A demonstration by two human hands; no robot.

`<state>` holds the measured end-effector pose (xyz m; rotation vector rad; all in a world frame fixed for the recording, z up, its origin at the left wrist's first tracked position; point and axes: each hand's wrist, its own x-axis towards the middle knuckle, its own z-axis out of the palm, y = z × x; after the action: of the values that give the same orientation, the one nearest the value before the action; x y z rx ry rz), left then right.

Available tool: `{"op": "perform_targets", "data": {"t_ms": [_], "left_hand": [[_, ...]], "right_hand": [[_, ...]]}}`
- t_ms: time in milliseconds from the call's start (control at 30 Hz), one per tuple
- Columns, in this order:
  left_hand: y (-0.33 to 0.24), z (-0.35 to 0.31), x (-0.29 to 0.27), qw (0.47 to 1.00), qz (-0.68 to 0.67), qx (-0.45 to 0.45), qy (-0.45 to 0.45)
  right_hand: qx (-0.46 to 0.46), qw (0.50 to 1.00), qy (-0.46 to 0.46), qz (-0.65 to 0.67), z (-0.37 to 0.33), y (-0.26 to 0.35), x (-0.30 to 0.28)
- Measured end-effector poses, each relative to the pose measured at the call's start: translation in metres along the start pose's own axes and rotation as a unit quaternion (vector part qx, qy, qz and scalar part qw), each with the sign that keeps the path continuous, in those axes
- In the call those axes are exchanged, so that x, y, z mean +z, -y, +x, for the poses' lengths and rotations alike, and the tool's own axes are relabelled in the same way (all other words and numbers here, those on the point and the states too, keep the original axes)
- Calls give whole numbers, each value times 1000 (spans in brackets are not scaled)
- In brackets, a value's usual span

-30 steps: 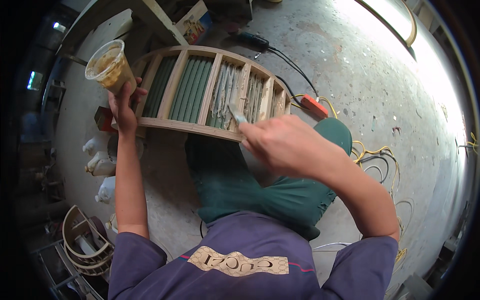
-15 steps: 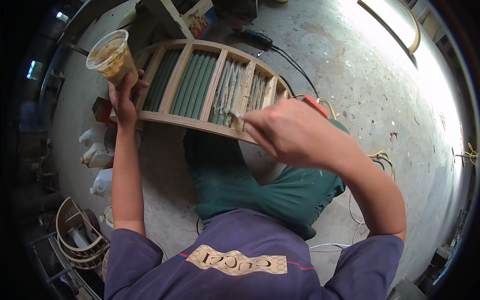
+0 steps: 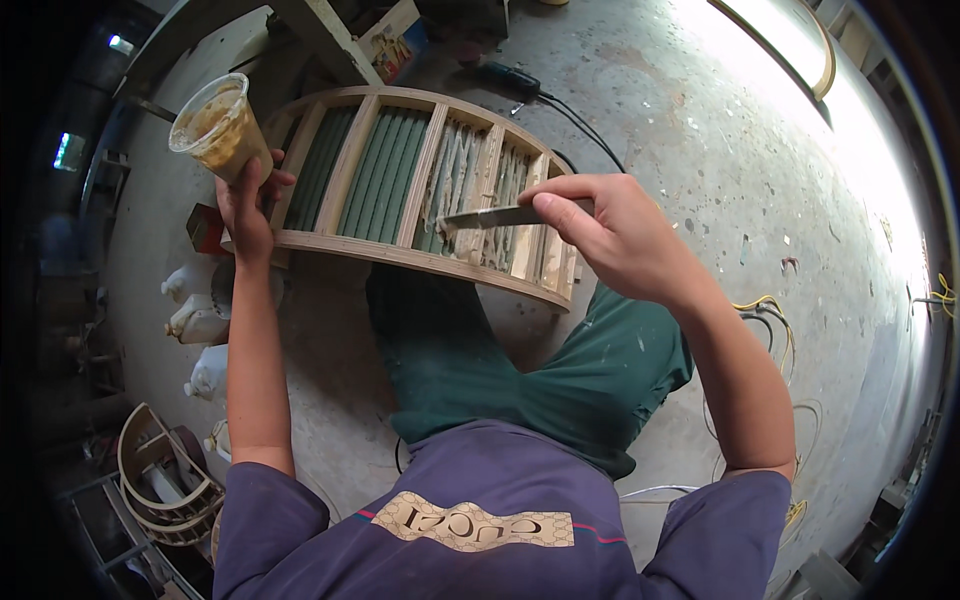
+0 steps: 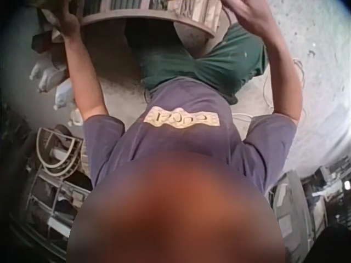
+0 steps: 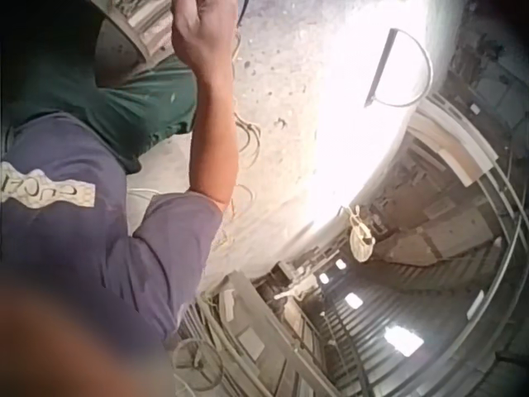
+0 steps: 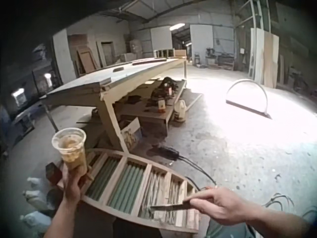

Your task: Applying adhesive or wood filler to the internal sections of a curved wooden frame using a scraper tool.

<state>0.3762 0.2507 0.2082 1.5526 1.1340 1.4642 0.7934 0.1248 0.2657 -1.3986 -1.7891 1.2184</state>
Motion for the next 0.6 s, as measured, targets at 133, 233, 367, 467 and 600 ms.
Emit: {"op": "perform_targets", "data": {"t_ms": [133,233,367,467,600], "left_hand": [[0,1,3,1000,3,-1,3],[1,2,1,1000,7,4,4],[2,3,2,1000,-4,7,-4],[3,3,0,1000,3,9,-6],[2,4,0,1000,4,5,6]], "right_hand": [[-63,994,-50,-76,-8,-9,17],[-233,952,-84,-180,-19,-24,47],[-228,937,22,-265,-55,-7,65],[-229,943,31,-240,-61,-3,53],[-230,948,-36,-215,-41,-17,35]]}}
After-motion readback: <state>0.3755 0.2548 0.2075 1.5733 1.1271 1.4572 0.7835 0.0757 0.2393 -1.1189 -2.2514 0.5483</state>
